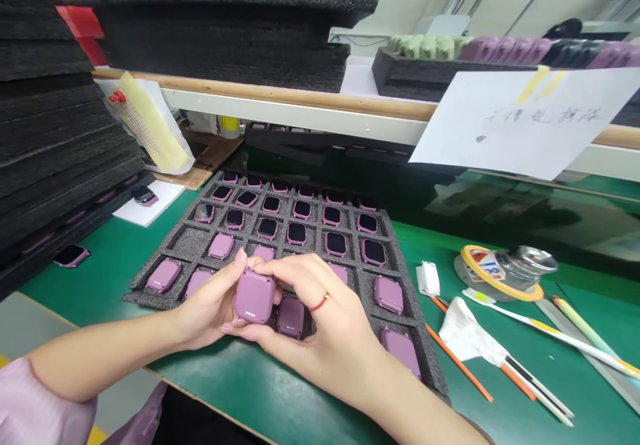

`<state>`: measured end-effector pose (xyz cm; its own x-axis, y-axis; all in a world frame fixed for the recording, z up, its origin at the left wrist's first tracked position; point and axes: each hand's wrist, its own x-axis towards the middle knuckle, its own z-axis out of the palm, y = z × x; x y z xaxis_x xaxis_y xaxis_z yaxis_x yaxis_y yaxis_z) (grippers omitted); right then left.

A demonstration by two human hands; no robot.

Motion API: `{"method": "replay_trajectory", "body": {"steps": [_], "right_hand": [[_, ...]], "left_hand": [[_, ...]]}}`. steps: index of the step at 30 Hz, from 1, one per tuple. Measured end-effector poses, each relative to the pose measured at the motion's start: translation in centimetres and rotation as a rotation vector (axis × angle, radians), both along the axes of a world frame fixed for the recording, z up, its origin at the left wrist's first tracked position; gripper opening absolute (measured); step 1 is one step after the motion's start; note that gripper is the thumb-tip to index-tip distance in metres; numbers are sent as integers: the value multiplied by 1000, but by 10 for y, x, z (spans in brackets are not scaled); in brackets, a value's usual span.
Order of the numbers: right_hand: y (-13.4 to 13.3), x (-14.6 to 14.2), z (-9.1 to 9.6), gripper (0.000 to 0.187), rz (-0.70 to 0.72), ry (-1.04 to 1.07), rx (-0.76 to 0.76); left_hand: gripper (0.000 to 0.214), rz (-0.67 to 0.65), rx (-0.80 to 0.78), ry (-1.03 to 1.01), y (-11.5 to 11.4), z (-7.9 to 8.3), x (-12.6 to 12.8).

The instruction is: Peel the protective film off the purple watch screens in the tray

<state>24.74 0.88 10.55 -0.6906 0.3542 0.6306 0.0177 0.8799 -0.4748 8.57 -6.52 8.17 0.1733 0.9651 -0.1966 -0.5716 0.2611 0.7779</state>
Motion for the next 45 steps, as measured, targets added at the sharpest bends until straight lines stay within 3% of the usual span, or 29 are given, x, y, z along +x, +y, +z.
{"method": "replay_trajectory", "body": {"steps": [5,9,12,16,20,23,28,32,34,37,41,45], "right_hand": [[11,-3,5,45,-2,-17,75],[37,-20,10,34,-139,-43,-127],[52,-52,7,34,-182,-131,-239],[46,-109,-8,28,-60,-386,-82],[26,-158,-25,36,21,-469,6],[19,-173,-29,44,31,-509,39],[39,-153,-15,26,14,-568,78],[78,-120,-3,16,-109,-691,75],[93,-107,-2,17,-138,-759,79],[103,-98,-7,30,-130,-827,83],[99,-99,-10,44,-130,-861,97],[97,-95,-3,51,-188,-833,151]], "left_hand": [[59,41,-44,-56,2,4,1],[42,70,-37,52,2,1,3],[27,-154,39,329,-1,-4,2],[16,-506,284,682,-5,-6,-7],[22,-639,404,729,-2,-4,-18],[25,-663,435,704,0,-7,-21],[26,-604,413,772,-4,-14,-16],[24,-455,485,946,-5,3,-23],[25,-260,494,1222,0,18,-39],[31,3,243,1689,13,32,-81],[31,161,-16,1887,35,23,-137],[26,165,-73,1926,46,9,-161]]}}
